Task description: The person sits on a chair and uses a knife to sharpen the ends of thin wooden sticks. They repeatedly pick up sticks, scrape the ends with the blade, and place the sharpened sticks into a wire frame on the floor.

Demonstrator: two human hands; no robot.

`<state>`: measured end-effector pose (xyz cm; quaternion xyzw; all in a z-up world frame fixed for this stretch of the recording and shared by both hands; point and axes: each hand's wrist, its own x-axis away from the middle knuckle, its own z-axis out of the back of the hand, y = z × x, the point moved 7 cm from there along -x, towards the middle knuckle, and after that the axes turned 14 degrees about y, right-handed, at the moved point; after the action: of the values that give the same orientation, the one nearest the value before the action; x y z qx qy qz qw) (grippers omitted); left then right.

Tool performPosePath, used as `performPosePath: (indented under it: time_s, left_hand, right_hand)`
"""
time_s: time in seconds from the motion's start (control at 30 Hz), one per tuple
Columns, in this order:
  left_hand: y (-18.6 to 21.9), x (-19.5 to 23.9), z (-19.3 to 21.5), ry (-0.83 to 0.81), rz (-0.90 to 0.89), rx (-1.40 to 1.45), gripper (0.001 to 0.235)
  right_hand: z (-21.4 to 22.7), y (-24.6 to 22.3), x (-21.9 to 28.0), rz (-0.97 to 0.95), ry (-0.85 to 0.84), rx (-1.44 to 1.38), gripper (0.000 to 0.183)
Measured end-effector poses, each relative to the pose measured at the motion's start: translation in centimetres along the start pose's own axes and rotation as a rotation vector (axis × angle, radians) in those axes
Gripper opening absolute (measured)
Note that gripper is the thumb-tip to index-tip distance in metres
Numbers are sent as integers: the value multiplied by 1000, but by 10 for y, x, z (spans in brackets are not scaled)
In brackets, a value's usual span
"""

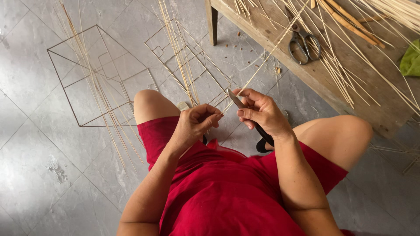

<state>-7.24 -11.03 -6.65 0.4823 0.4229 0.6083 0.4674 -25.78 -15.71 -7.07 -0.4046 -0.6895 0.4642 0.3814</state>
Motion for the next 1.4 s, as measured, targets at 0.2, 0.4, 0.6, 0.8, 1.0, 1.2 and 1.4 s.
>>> performPosePath:
  time_s: [0.2, 0.4, 0.6, 0.8, 1.0, 1.2, 1.4]
  left_hand:
    - [0, 6, 10, 47, -84, -159, 17]
    - [-3, 5, 14, 77, -35, -180, 15]
    - [9, -4, 8, 159, -159, -122, 13]
    - [17, -13, -3, 217, -239, -156, 14]
    - [11, -18, 8, 267, -221, -24, 10]
    - [16, -19, 45, 306, -253, -94, 6]
    - [35, -3, 79, 317, -469, -359, 6]
  right_hand:
    - [5, 8, 0, -26, 43, 46, 44]
    - [18, 0, -6, 49, 130, -11, 42]
    - [-5, -1, 2, -27, 25, -4, 58]
    - [-7, 12, -1, -85, 43, 3, 54]
    - [16, 1, -3, -31, 100, -93, 51]
    - [54, -12, -4, 163, 356, 315, 47]
    - [84, -25, 0, 259, 554, 369, 49]
